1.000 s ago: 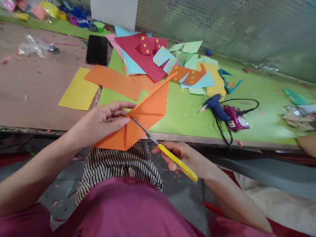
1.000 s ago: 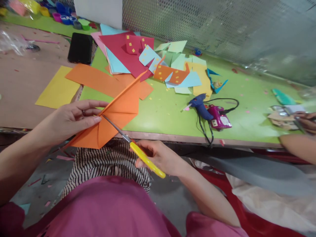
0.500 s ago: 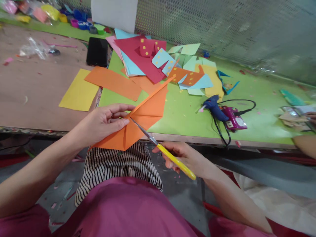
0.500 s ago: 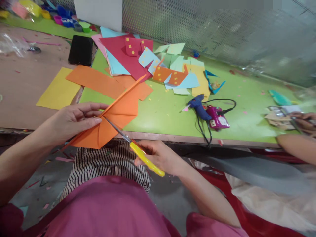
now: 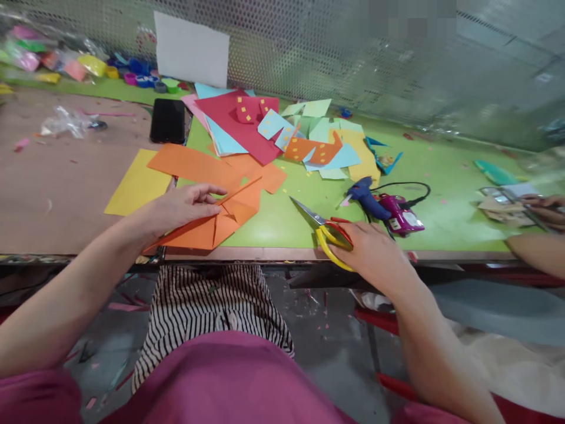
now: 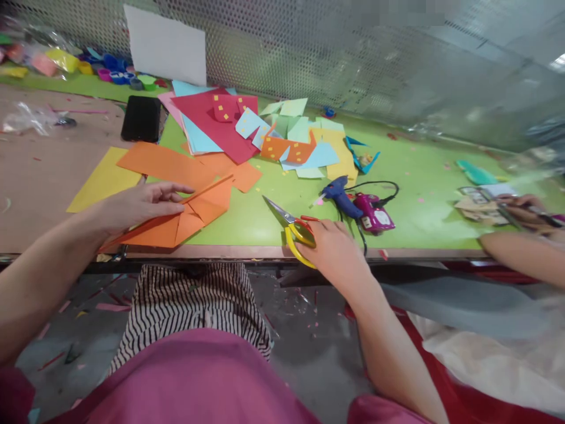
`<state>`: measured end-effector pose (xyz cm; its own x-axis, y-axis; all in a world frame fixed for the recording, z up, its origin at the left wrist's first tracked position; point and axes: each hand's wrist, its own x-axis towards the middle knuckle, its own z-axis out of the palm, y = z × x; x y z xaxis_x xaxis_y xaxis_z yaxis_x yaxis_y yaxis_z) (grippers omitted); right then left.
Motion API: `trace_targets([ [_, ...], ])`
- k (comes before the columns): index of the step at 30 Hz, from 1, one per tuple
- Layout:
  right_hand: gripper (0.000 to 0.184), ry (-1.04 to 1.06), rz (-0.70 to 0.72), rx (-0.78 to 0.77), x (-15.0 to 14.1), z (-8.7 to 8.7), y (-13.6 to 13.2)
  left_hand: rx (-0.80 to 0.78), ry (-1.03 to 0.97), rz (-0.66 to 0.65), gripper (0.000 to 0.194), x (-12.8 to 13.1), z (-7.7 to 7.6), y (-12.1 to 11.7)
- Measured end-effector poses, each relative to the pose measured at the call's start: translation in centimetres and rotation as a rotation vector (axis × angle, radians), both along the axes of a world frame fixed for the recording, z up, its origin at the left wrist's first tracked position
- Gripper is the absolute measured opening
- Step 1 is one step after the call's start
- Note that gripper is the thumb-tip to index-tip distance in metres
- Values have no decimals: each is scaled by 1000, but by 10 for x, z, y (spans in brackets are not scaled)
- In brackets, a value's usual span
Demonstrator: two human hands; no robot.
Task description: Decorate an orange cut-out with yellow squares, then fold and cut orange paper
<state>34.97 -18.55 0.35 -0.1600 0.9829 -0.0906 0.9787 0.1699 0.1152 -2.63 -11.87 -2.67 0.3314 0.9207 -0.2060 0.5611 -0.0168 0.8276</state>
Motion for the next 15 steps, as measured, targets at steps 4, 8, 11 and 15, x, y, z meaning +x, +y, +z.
trace_targets([
  [4,38,-66,26,-26,-9,13,5,55,34,-2,52,4,-2,0],
  [8,30,-26,-53,-48,-17,24,16,152,166,-41,57,10,4,-7],
  [11,21,54,89,166,-36,16,16,291,322,-47,59,11,5,-15],
  [15,25,218,561,267,-84,-14,10,415,366,-103,51,9,0,-23],
])
